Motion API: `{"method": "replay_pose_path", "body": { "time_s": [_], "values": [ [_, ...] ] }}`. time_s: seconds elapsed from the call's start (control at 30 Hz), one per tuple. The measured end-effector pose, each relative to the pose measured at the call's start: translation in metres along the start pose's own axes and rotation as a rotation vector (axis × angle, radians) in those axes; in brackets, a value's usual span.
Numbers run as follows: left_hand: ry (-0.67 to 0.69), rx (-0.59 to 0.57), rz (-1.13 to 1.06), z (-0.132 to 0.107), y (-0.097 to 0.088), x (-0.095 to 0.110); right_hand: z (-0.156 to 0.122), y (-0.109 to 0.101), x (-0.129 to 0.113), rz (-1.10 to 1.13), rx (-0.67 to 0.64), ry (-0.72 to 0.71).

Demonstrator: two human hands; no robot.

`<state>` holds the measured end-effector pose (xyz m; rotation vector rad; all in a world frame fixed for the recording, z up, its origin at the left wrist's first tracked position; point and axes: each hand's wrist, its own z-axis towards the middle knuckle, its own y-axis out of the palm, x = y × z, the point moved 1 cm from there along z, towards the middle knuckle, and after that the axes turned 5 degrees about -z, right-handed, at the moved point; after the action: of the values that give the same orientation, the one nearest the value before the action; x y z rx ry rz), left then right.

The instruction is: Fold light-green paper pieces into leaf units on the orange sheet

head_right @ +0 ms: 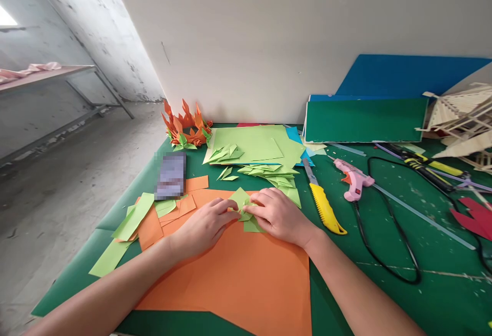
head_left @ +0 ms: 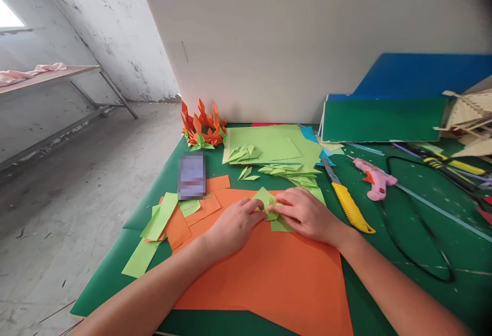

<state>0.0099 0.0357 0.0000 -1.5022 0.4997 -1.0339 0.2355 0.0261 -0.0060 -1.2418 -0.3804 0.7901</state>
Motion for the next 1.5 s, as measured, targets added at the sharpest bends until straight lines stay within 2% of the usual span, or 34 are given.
{"method": "replay_pose_path", "body": {
  "time_s": [0.17, 0.4, 0.53, 0.73, 1.1, 1.5],
  "values": [
    [0.123, -0.005, -0.034, 0.003, -0.003, -0.003, 0.001, 0.000, -0.005, 0.095, 0.010, -0.010],
    [0.134, 0.001, -0.077, 0.007, -0.002, -0.006, 0.002, 0.008, -0.009, 0.168, 0.046, -0.031],
    [0.123, 0.009, -0.143, 0.008, -0.004, -0.009, 0.005, 0.012, -0.012, 0.276, 0.046, 0.074],
    [0.178, 0.019, -0.229, 0.006, -0.007, -0.017, 0.010, 0.015, -0.015, 0.397, 0.048, 0.257],
    [0.135, -0.016, -0.223, 0.006, -0.006, -0.019, 0.012, 0.021, -0.017, 0.373, 0.052, 0.363],
    [0.194, -0.027, -0.108, 0.006, -0.012, -0.012, 0.015, 0.024, -0.015, 0.352, 0.036, 0.423]
  ]
}}
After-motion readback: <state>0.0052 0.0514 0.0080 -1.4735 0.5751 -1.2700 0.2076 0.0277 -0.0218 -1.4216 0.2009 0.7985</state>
